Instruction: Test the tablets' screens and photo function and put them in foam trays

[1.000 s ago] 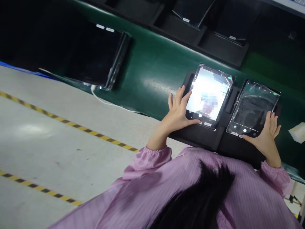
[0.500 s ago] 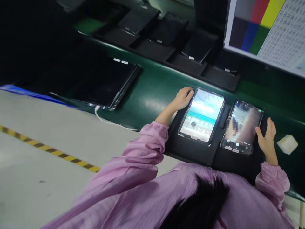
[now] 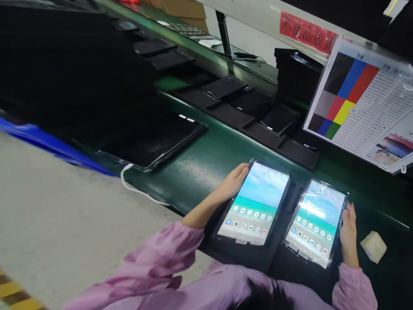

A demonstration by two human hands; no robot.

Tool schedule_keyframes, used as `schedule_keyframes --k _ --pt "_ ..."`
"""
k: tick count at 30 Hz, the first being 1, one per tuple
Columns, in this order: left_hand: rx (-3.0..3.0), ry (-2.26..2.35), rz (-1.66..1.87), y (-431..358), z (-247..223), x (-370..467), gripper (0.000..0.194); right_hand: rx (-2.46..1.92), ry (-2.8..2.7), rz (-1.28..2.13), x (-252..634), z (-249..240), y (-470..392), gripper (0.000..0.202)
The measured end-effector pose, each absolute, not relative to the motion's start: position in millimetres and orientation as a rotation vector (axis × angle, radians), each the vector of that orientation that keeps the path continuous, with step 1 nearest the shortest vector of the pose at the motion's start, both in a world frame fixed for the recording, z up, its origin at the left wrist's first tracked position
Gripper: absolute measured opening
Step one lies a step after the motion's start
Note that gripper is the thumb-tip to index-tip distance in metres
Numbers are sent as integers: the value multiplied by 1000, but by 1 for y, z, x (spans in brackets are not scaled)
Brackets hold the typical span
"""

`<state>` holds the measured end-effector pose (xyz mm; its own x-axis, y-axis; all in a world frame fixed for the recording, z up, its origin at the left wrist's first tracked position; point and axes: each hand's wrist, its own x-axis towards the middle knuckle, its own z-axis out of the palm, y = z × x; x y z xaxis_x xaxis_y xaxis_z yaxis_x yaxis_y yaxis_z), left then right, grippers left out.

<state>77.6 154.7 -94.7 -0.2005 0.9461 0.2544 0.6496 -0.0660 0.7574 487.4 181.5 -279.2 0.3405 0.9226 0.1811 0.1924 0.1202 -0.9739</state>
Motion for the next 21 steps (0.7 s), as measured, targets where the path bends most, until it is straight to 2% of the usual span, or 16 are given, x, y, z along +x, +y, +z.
schedule_keyframes --k 7,13,15,18,21 --pt "1478 1894 1119 123 -113 74 75 -1266 -722 1115 484 -262 123 83" --pt "1540 2056 1083 72 -79 56 55 -1358 -673 1234 480 -257 90 78" --pt "1491 2274 902 59 -75 47 54 -1317 -710 1275 472 -254 82 83" --pt "1334 2483 463 41 -87 39 54 -1259 -844 1152 472 -253 78 87" --pt "1311 2463 468 23 -110 36 52 -1358 -981 822 488 -271 80 75"
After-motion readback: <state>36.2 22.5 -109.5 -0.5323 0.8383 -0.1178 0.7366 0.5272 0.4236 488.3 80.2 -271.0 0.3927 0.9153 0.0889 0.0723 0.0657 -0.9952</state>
